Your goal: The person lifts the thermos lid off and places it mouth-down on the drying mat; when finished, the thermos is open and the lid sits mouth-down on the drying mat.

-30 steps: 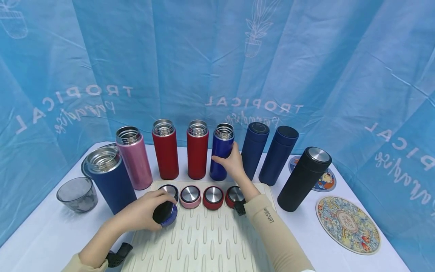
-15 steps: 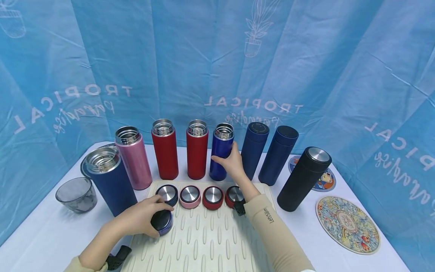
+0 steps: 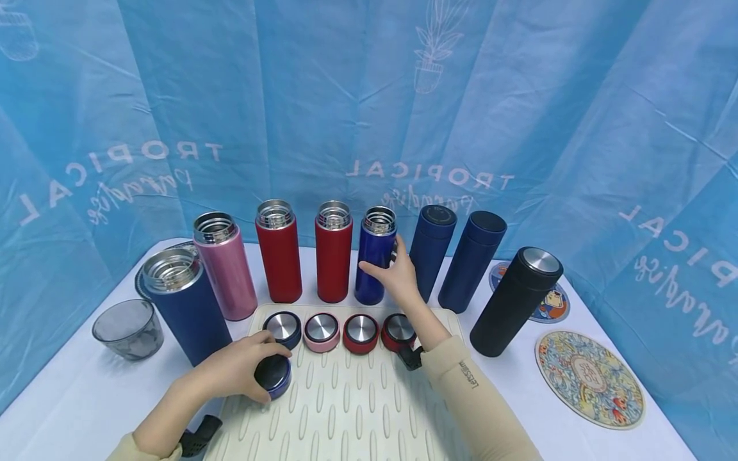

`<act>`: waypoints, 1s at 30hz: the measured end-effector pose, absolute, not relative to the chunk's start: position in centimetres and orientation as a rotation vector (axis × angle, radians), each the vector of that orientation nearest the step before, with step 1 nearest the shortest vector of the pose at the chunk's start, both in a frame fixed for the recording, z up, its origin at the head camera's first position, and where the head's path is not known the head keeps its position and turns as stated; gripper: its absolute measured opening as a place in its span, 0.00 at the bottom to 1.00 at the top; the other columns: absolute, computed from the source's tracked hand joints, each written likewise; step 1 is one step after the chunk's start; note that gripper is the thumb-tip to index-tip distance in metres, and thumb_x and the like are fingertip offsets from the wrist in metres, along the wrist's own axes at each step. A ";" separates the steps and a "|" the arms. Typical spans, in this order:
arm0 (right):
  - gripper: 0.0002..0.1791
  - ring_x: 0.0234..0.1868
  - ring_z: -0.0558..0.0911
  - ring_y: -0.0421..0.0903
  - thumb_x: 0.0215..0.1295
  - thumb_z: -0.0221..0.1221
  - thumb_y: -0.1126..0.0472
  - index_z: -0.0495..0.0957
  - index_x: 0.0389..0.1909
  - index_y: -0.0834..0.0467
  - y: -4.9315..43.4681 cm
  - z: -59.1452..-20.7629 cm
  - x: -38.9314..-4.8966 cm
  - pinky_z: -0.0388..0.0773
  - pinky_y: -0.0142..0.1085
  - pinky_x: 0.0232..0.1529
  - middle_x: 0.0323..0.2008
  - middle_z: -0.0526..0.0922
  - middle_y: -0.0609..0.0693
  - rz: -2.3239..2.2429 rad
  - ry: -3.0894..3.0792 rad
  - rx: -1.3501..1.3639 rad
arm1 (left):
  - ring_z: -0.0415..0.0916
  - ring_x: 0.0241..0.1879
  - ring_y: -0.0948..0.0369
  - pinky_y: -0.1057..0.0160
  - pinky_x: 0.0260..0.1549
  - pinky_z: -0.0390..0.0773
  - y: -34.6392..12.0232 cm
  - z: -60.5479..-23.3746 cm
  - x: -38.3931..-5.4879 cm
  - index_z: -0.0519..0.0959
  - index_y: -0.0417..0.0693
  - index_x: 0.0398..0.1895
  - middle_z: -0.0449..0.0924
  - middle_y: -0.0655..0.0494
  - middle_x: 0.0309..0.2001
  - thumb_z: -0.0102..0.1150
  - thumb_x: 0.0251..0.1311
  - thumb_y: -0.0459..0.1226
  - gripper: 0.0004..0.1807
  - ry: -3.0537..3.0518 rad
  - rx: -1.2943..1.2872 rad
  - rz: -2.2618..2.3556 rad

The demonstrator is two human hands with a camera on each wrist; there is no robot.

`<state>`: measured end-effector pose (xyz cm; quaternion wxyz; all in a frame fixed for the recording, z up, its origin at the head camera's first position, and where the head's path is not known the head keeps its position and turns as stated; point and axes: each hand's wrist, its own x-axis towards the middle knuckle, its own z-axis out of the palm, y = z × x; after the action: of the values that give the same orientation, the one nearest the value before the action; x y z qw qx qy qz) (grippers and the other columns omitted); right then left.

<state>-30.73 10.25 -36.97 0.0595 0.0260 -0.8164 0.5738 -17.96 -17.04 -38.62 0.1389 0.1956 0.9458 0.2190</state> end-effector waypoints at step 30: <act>0.52 0.71 0.48 0.48 0.55 0.65 0.55 0.39 0.72 0.45 15.6 -38.8 -29.0 0.48 0.48 0.68 0.72 0.45 0.49 1.584 -2.001 0.054 | 0.72 0.46 0.50 0.44 0.41 0.77 -17.0 -38.9 -18.0 0.78 0.53 0.49 0.72 0.45 0.51 0.79 0.27 0.43 0.36 2.759 0.570 0.596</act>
<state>-28.99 15.60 -38.79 0.2901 0.0204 -0.7503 0.5937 -18.01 -16.98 -38.89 0.1305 0.1962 0.9500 0.2050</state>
